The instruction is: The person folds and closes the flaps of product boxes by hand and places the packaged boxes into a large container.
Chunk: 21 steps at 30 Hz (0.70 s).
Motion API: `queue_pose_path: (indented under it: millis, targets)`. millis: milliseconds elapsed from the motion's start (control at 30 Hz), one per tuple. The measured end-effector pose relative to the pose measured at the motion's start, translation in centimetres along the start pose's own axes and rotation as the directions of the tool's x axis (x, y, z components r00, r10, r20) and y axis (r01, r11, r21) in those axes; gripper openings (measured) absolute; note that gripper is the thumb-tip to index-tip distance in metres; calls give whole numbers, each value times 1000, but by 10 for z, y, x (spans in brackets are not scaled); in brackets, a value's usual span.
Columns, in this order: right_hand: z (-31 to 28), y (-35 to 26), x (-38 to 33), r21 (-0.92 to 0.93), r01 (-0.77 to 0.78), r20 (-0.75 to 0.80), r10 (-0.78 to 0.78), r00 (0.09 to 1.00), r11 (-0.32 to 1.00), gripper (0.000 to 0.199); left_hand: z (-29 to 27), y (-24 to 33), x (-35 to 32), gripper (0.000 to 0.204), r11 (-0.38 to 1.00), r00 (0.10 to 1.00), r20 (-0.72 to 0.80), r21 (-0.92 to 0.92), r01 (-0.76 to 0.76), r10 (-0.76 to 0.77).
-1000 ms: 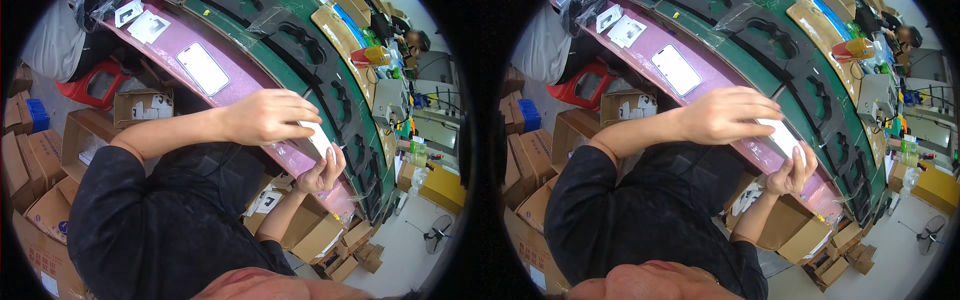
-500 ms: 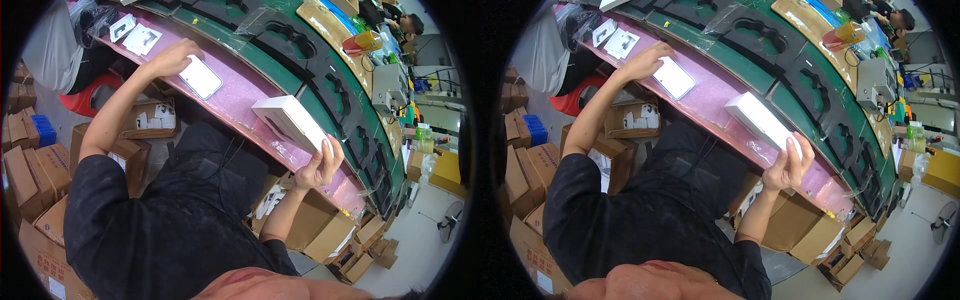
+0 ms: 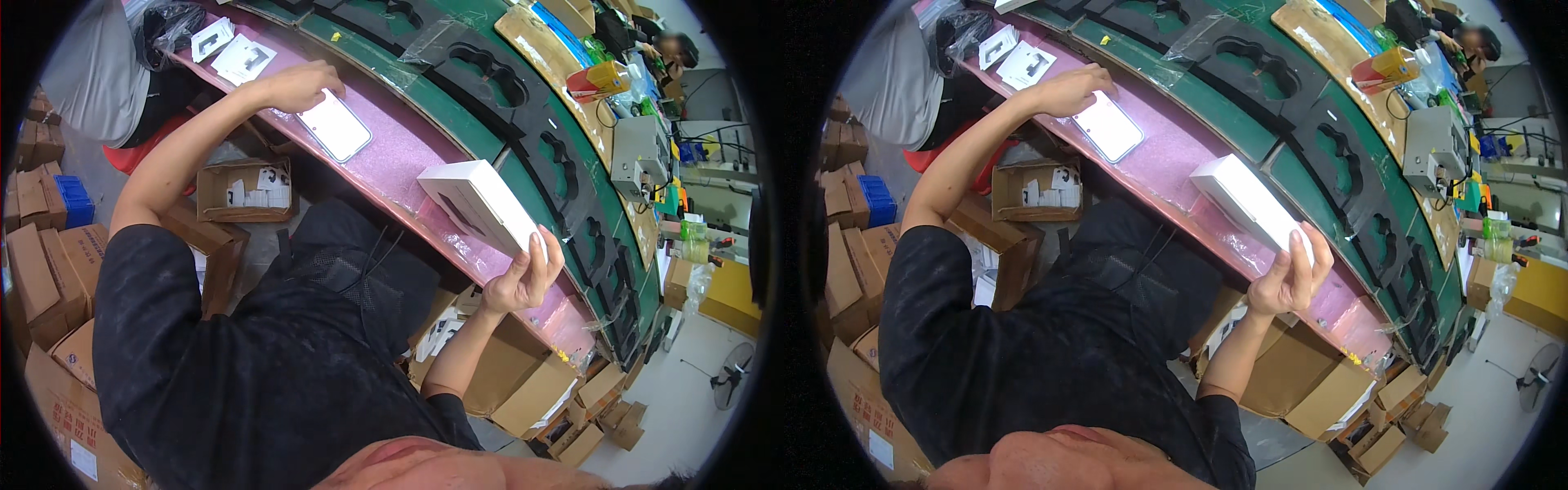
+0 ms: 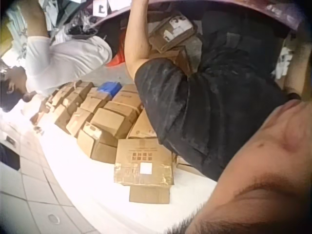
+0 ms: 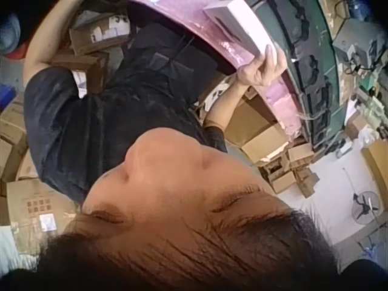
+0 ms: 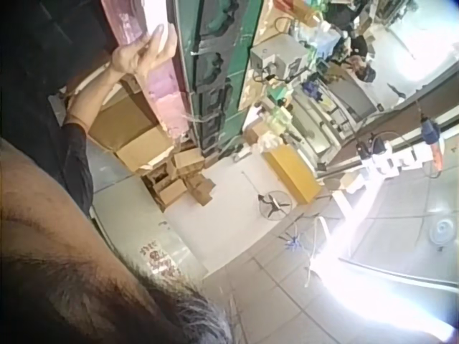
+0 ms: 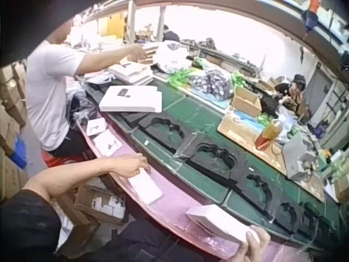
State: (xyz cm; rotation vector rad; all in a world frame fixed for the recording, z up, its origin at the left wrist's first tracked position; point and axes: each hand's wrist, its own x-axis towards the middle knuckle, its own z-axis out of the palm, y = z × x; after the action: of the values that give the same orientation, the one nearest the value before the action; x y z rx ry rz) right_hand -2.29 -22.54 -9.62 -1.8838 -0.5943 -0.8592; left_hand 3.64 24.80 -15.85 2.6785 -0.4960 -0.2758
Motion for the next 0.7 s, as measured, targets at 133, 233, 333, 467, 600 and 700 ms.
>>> queue_pose_path:
  millis: [133, 233, 333, 467, 600, 700]
  targets:
    - [0, 0, -1, -14, -3, -3, 3, 1000, 1000, 21, 6, -1, -4, 45, 1000, 1000, -25, -12, -10, 10]
    - [1, -1, 0, -9, -3, -4, 3, 1000, 1000, 21, 10, -1, -6, 46, 999, 999, -50, -43, -10, 8]
    - [0, -2, 0, -7, 4, -8, -4, 1000, 1000, 21, 12, 0, -5, 45, 999, 998, -56, -48, -4, 2]
    - [-2, -1, -2, -17, -5, -2, 5, 1000, 1000, 21, 13, 0, -5, 45, 999, 998, -64, -40, -16, 14]
    - [-2, -3, -2, -27, 6, 5, -5, 1000, 1000, 21, 13, 1, -7, 41, 999, 997, -75, -39, -22, 20]
    - [-3, -1, -1, -39, 43, 38, -42, 998, 998, 22, 14, 1, -9, 41, 998, 995, -90, -49, -37, 33]
